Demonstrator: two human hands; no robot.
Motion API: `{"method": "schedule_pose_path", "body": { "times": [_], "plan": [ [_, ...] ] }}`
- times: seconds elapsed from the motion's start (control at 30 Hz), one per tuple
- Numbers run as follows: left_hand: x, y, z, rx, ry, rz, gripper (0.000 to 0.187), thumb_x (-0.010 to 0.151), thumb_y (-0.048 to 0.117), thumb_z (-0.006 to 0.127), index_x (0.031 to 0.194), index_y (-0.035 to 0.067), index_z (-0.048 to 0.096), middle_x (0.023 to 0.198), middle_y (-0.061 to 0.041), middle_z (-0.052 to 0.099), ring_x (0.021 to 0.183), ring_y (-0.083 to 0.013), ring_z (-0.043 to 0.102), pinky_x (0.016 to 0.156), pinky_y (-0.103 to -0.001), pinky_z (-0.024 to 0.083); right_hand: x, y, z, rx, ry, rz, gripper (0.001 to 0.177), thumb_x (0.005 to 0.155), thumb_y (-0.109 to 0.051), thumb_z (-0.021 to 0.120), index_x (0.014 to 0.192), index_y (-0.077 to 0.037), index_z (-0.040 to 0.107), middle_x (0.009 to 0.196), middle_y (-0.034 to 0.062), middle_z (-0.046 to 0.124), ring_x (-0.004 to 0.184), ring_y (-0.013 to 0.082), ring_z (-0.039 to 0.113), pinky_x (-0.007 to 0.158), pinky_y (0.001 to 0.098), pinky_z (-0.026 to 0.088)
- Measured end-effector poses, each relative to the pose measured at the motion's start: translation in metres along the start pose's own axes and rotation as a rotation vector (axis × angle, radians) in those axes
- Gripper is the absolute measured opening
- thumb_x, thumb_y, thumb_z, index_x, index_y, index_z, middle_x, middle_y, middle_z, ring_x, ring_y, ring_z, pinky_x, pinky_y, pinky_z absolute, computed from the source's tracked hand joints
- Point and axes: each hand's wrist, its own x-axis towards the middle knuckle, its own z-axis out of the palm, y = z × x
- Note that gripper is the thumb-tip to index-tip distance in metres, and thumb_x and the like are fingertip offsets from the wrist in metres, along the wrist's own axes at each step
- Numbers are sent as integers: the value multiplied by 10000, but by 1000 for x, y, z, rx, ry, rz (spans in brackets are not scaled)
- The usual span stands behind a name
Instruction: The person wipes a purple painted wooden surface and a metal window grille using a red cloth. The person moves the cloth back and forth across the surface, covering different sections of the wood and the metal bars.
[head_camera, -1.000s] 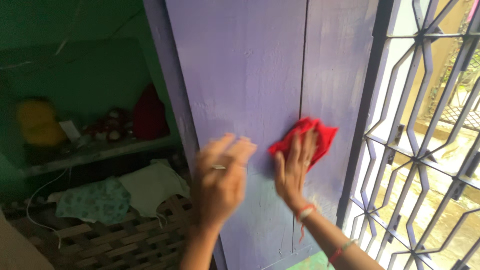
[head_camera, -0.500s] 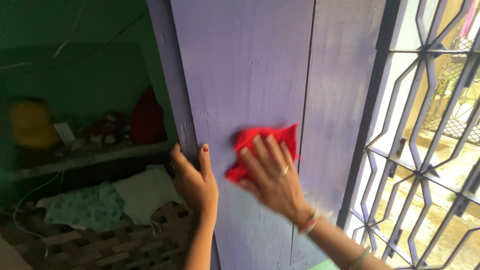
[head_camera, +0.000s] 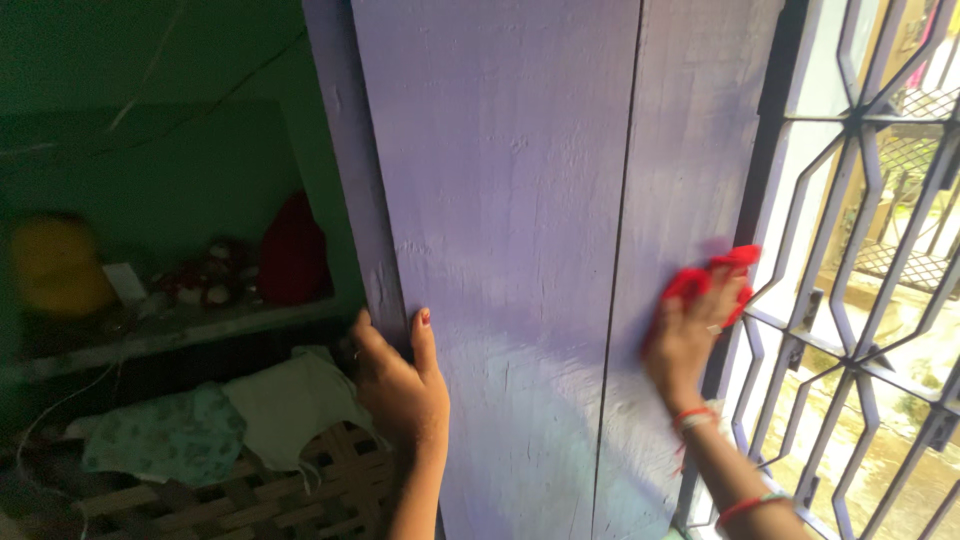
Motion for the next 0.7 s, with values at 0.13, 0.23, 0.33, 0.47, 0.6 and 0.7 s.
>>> {"method": "schedule_pose_path", "body": {
  "times": [0.13,0.23,0.33,0.47,0.6,0.7],
  "plan": [
    [2,-2,3,-25,-81,-103,547,1012,431,627,1316,-10,519,881,-160,719,725,-310,746,594,-372,591,-53,-71,19,17,-178,-388,797,958,-321,604,1620,-43,259,1715,213,166,1619,432,80,1313,603,70],
    [0,-4,5,-24,28,-27,550,994,403,665,1314,-25,532,930,-198,718,746,-346,726,594,-395,565,-83,-109,29,128,-394,-691,732,937,-511,657,1490,-77,452,1597,221,330,1504,471,289,1250,630,217],
    [-2,-7,6,1,45,10,517,1004,372,687,1310,-17,540,900,-180,716,747,-329,717,609,-394,550,-82,-104,28,-51,-357,-1012,693,950,-589,650,1507,-194,535,1599,121,424,1488,375,344,1209,588,272],
    [-2,-10,7,-77,0,-19,489,1023,337,676,1315,-22,521,849,-137,709,704,-265,720,593,-357,560,-40,-37,16,10,-406,-784,718,899,-560,662,1457,-136,508,1559,194,354,1463,484,292,1208,637,233],
    [-4,-7,8,-78,40,-2,471,1035,333,670,1318,-12,521,881,-138,707,717,-267,719,595,-354,557,-14,23,-5,6,-179,-401,761,991,-437,571,1603,-57,325,1718,215,174,1599,478,123,1304,601,103],
    [-4,-5,8,0,37,-22,484,1017,353,677,1311,-4,534,838,-133,700,705,-279,713,587,-371,551,-8,32,-8,-9,-58,-158,748,1034,-373,499,1655,-50,237,1745,219,143,1634,446,93,1331,556,77]
  ]
}}
